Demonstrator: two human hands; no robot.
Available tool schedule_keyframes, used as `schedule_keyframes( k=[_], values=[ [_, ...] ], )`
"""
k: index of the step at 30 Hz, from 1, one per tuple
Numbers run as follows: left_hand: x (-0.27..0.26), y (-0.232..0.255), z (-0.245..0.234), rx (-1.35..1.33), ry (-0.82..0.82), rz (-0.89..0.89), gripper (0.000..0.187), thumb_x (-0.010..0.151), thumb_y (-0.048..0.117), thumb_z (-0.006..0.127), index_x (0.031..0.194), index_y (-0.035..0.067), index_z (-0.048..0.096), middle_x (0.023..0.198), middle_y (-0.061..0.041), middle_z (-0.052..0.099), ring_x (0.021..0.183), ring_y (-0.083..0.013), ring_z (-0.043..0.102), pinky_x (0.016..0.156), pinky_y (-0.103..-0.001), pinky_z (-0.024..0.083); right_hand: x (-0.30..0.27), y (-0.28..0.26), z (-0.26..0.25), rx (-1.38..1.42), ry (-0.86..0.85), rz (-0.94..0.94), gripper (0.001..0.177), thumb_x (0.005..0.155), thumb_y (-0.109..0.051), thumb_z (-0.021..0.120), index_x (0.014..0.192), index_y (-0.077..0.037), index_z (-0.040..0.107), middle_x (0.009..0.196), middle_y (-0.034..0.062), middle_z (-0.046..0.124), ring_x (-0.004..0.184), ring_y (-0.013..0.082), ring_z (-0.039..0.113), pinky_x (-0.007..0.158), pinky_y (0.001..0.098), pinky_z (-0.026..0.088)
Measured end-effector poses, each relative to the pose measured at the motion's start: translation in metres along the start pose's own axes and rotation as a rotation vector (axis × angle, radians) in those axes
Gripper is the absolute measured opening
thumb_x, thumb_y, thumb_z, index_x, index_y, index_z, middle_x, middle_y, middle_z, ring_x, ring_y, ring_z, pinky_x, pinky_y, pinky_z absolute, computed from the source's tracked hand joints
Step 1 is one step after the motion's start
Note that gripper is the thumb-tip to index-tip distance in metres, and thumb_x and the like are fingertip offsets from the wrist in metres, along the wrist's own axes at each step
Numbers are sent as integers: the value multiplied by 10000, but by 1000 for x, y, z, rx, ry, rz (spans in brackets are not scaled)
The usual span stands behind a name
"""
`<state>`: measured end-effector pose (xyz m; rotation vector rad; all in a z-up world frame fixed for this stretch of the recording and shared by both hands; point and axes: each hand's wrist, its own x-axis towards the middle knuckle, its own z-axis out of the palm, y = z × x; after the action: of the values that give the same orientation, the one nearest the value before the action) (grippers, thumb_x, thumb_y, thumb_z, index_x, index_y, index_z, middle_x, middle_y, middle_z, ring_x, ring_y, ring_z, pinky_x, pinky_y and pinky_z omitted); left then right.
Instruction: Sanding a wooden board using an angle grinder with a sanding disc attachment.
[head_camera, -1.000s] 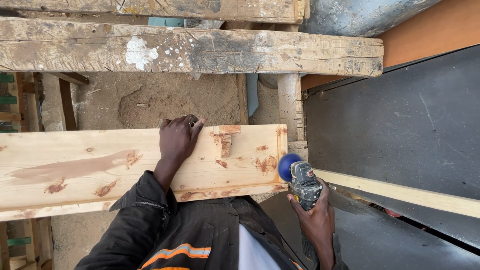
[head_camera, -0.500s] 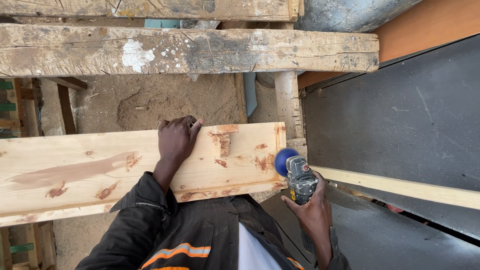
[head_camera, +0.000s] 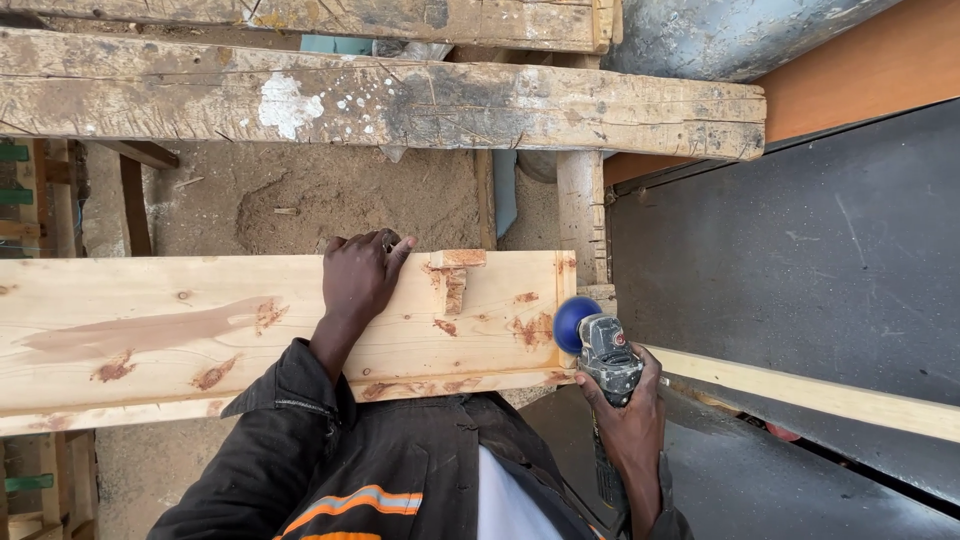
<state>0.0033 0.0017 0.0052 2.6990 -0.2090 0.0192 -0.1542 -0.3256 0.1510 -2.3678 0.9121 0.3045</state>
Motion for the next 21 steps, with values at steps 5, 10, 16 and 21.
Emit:
schedule_keyframes(
  k=[5,10,16,21],
  values=[
    [0,1,0,-4,0,5,484,1082,545,480,871,146,655,765,-108,726,762,-346,695,776,-477,437,5,3,1,-49,19,-44,827,756,-621,695,1399,-140,500,1190,129,727,975,359,723,765,476,533],
    [0,-1,0,-23,-17,-6,489,1077,544,478,897,135,676,805,-105,737,845,-340,704,826,-485,423,5,0,0,-97,-25,-16,861,754,-636,684,1432,-149,472,1214,145,725,1017,348,723,787,479,563],
    [1,-1,1,3,-14,9,463,1084,535,472,888,165,670,811,-39,725,828,-305,701,790,-463,409,10,6,5,-125,-15,-43,844,756,-651,678,1408,-149,486,1211,153,724,1020,362,715,788,495,549],
    [0,-1,1,0,5,21,440,1084,520,476,925,164,681,824,-57,737,847,-314,708,779,-473,430,14,-6,4,-115,-10,-76,839,759,-647,675,1414,-154,498,1179,141,746,991,366,729,776,489,547]
  ],
)
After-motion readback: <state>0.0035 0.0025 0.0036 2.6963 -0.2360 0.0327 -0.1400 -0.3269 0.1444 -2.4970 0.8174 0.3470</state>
